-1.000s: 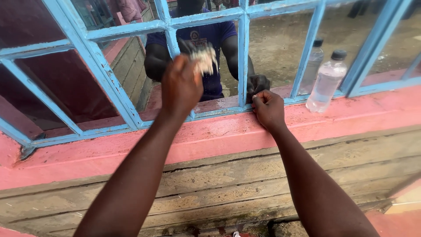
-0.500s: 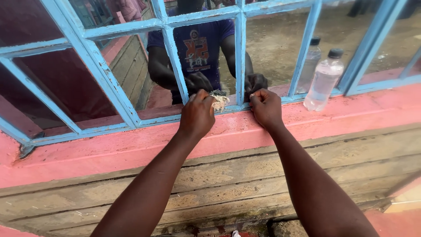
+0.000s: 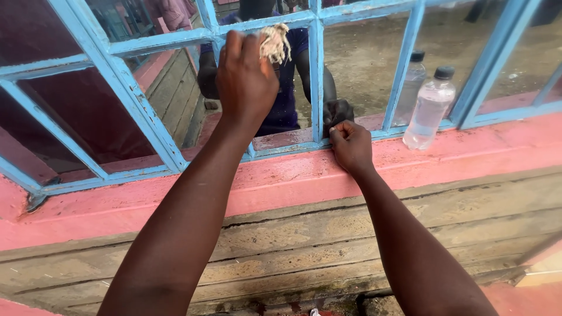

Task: Cleaning a glass window pane using water from a plastic bottle and a rag.

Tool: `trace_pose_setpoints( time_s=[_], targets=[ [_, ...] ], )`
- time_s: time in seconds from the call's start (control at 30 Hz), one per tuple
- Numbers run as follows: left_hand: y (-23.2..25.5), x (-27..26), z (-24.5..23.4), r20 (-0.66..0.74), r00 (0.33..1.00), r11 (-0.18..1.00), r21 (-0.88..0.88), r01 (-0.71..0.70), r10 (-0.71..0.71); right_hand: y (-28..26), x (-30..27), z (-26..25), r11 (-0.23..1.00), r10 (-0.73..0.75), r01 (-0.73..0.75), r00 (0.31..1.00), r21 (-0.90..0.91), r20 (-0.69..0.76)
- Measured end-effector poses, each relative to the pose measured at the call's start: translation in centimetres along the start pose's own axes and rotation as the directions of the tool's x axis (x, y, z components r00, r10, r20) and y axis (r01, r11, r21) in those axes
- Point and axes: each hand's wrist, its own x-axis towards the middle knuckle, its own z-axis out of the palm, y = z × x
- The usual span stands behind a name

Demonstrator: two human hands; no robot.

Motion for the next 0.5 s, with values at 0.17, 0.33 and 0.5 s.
trace_pose_setpoints(
  time_s=[0.17,0.33,0.5],
  targets=[
    [1.5,0.3,1.6,0.032,0.998,0.998,-0.03,0.053,-0.052,0.0,0.1,-0.1,1.0,-0.01,0.011,1.0,-0.011,0.008],
    [3.4,-1.3,2.1,0.07,0.996,0.994,-0.086,0.069,-0.063,0.4,0.0,-0.2,1.0,-0.015,0.015,1.0,-0.008,0.012],
    [4.5,-7.2,2.4,0.215,0.971,0.981,-0.136,0.137,-0.105,0.9,0.1,-0.1,0.998,-0.022,0.021,0.999,0.057,0.023]
  ],
)
